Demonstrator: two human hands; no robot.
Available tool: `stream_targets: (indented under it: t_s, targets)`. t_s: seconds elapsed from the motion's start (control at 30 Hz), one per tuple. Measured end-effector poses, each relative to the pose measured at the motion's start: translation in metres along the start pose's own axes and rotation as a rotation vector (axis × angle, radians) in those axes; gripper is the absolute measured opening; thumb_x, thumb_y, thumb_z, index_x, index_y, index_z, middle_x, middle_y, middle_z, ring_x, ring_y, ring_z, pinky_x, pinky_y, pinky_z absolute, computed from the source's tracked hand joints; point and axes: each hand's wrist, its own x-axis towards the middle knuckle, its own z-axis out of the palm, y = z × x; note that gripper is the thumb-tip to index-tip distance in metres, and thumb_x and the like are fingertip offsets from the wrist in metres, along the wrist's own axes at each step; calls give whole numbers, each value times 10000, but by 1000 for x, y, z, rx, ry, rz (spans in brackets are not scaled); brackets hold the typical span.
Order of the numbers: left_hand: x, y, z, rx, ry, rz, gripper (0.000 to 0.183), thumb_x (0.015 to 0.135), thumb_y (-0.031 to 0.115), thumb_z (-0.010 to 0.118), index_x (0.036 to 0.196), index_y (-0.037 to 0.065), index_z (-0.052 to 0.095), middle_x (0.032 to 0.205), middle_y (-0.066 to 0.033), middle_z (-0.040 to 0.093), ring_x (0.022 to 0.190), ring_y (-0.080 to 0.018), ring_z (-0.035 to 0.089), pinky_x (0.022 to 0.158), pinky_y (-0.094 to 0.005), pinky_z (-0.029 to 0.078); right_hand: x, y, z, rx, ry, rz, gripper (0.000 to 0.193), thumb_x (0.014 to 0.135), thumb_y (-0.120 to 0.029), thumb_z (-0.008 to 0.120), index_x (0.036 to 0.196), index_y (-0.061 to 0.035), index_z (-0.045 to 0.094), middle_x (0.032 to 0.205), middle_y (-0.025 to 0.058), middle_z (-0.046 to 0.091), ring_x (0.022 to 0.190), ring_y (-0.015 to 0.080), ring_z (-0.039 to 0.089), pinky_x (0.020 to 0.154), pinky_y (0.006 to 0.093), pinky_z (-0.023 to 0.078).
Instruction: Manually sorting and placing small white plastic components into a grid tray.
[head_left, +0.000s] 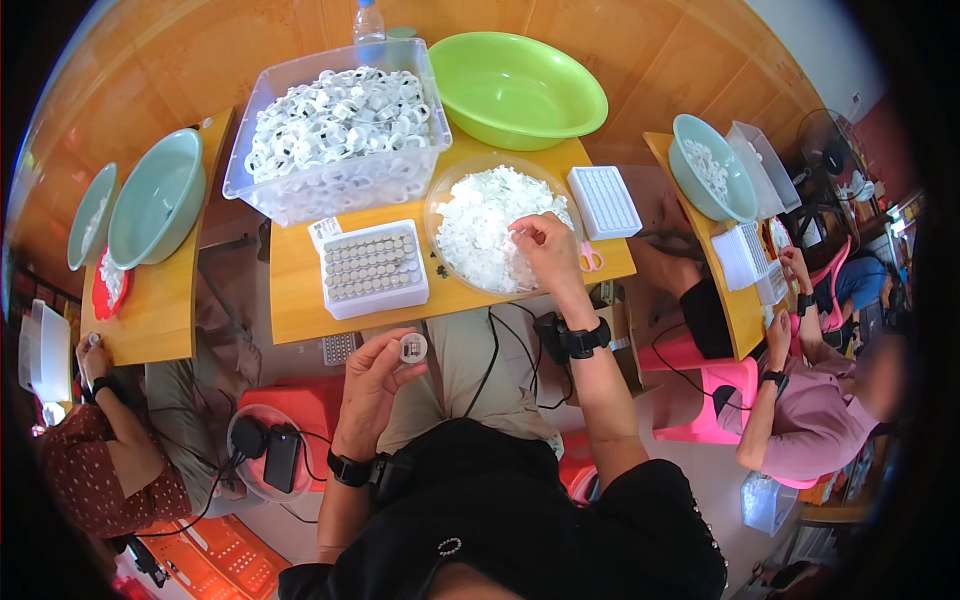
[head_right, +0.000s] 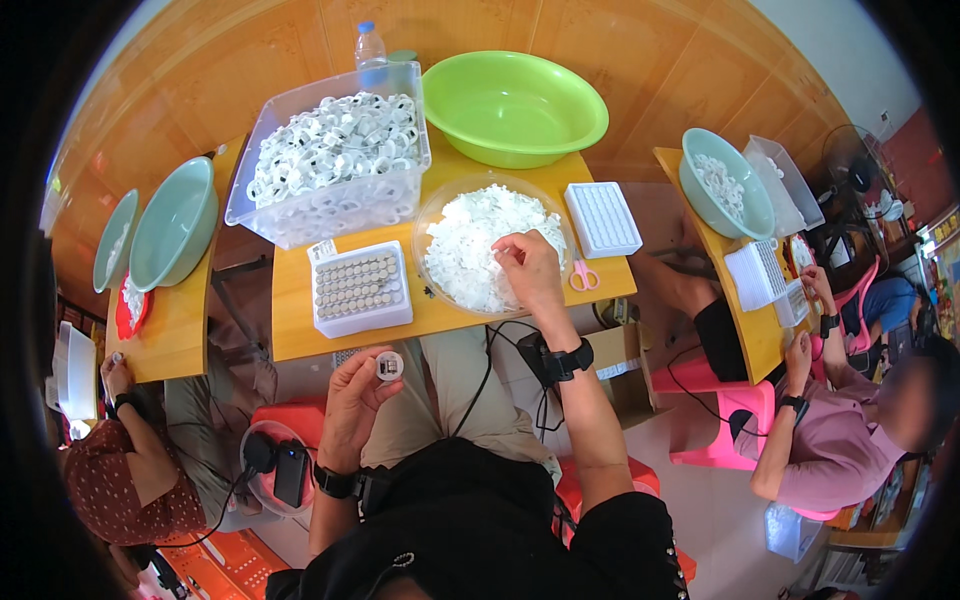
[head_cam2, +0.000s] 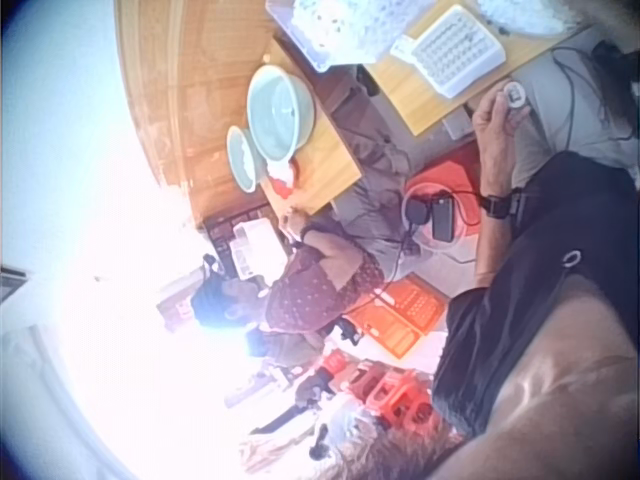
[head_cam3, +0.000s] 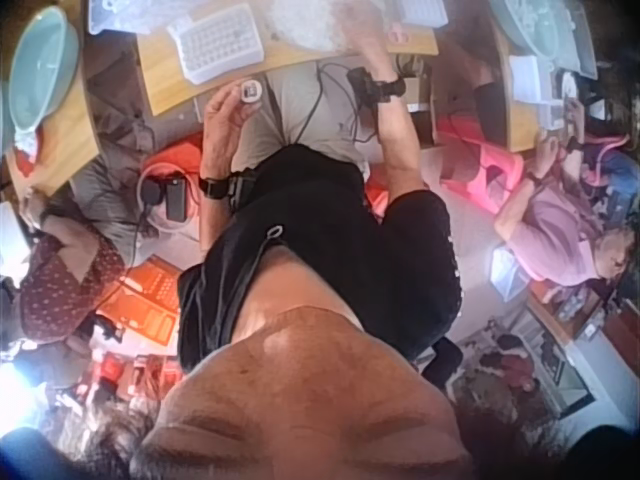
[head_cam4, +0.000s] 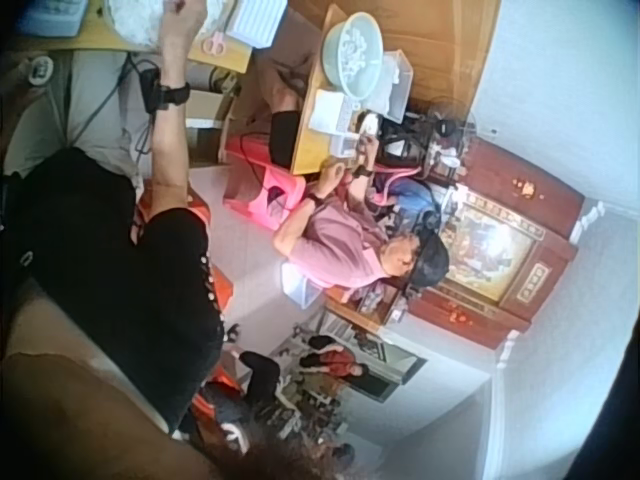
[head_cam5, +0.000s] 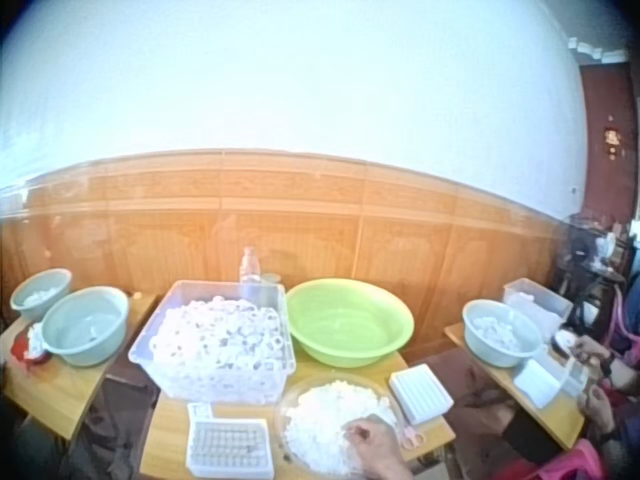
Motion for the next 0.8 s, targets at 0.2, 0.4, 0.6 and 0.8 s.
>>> stream_targets:
  t_s: [0.2, 0.4, 0.6, 0.8]
  targets:
    - [-3, 0, -2, 6, 13, -1, 262, 913, 154, 509, 1110, -9, 566, 980, -94, 624, 845, -154, 624, 720, -277, 554, -2, -26, -14, 661, -175, 366, 142, 778, -67, 645, 909, -12, 652, 765, 36, 617, 637, 71, 559, 520, 199, 438]
    - [-2, 4, 2, 37, 13, -39, 283, 922, 177, 495, 1130, -7, 552, 982, -97, 623, 810, -160, 630, 692, -259, 541, -18, -61, -10, 821, -334, 430, 156, 819, -56, 613, 959, 12, 625, 796, 49, 630, 678, 88, 602, 570, 201, 488]
    - [4, 3, 9, -25, -22, -38, 283, 925, 176, 491, 1136, -4, 544, 979, -90, 620, 801, -157, 629, 698, -258, 533, -59, -108, 11, 624, -480, 256, 94, 807, -22, 620, 899, 2, 622, 805, 43, 612, 693, 96, 589, 599, 206, 479]
    - [1, 3, 6, -23, -19, 16, 270, 923, 166, 497, 1126, 0, 560, 986, -78, 622, 821, -137, 613, 723, -261, 512, -75, -124, 24, 345, -469, -53, 84, 781, -5, 632, 863, 6, 618, 781, 52, 534, 655, 126, 569, 580, 246, 455]
